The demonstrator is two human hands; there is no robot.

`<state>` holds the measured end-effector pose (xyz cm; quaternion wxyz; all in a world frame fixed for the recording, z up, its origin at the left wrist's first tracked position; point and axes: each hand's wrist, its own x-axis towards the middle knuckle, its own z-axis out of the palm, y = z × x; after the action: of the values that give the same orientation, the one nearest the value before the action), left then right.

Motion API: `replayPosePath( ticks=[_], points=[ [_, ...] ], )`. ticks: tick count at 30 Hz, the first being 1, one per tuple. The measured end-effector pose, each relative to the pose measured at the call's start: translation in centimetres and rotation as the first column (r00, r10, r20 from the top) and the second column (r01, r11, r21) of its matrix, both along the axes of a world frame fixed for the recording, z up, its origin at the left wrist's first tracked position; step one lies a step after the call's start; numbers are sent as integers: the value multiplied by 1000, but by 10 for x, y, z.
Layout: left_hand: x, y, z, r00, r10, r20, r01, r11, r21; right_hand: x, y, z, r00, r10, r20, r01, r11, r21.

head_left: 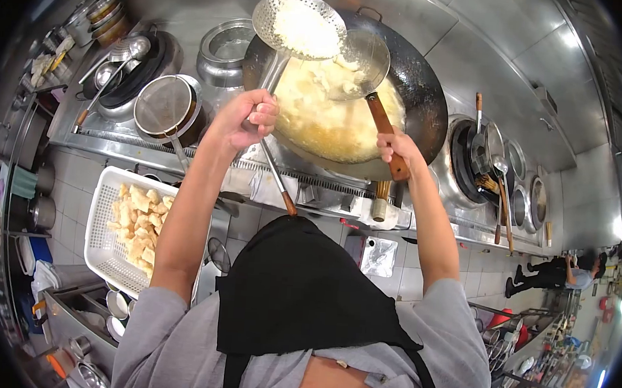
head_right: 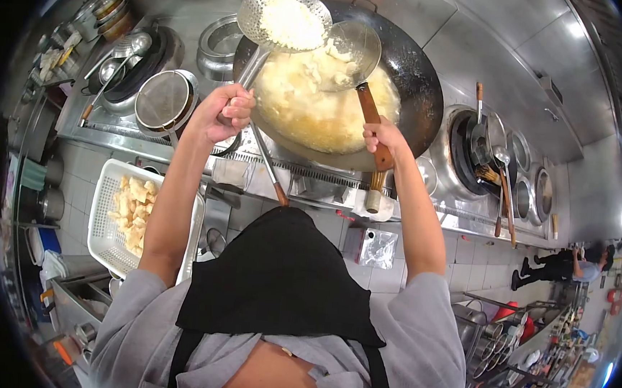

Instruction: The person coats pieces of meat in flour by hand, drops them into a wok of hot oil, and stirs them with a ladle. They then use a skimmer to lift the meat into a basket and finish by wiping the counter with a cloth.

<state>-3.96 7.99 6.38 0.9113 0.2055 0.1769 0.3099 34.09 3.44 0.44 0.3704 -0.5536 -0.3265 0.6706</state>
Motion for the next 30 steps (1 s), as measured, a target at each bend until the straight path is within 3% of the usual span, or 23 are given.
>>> replayPosePath(
  ticks=[1, 3, 8, 17, 19, 21, 23, 24, 26, 30],
  points=[
    [-1, -3, -1, 1000, 17, -15, -17, 1000, -5, -3, -8, 3, 1000, 3, 2, -3, 1000, 1],
    [0, -8, -2, 997, 48, -53, -49, 999, -20, -8, -25, 9, 973, -87, 213, 66, 992, 107],
    [1, -7, -13, 991, 83, -106, -87, 996, -31, -13, -55, 21, 885, -202, 419, 121, 970, 211],
    [26, 11, -47, 988, 64, -140, -72, 996, -55, -20, -91, 74, 846, -322, 425, 220, 937, 271],
    [39, 15, -55, 984, 71, -163, -80, 996, -50, -34, -100, 82, 684, -353, 638, 152, 925, 348],
    [55, 16, -59, 983, 21, -182, -43, 992, -115, -46, -102, 48, 289, -550, 784, -129, 789, 601],
    [70, 13, -62, 993, -11, -118, -7, 989, -150, -66, -97, 30, 237, -387, 891, -7, 916, 400],
    [76, 11, -64, 998, -36, -51, 26, 983, -183, -69, -97, 29, 235, -388, 891, 7, 917, 398],
    [84, 13, -68, 998, -66, -4, 63, 973, -223, -71, -96, 29, 234, -285, 929, -68, 949, 308],
    [82, 4, -71, 989, -86, 120, 116, 954, -276, -63, -108, 44, 270, -436, 858, -20, 889, 458]
  ],
)
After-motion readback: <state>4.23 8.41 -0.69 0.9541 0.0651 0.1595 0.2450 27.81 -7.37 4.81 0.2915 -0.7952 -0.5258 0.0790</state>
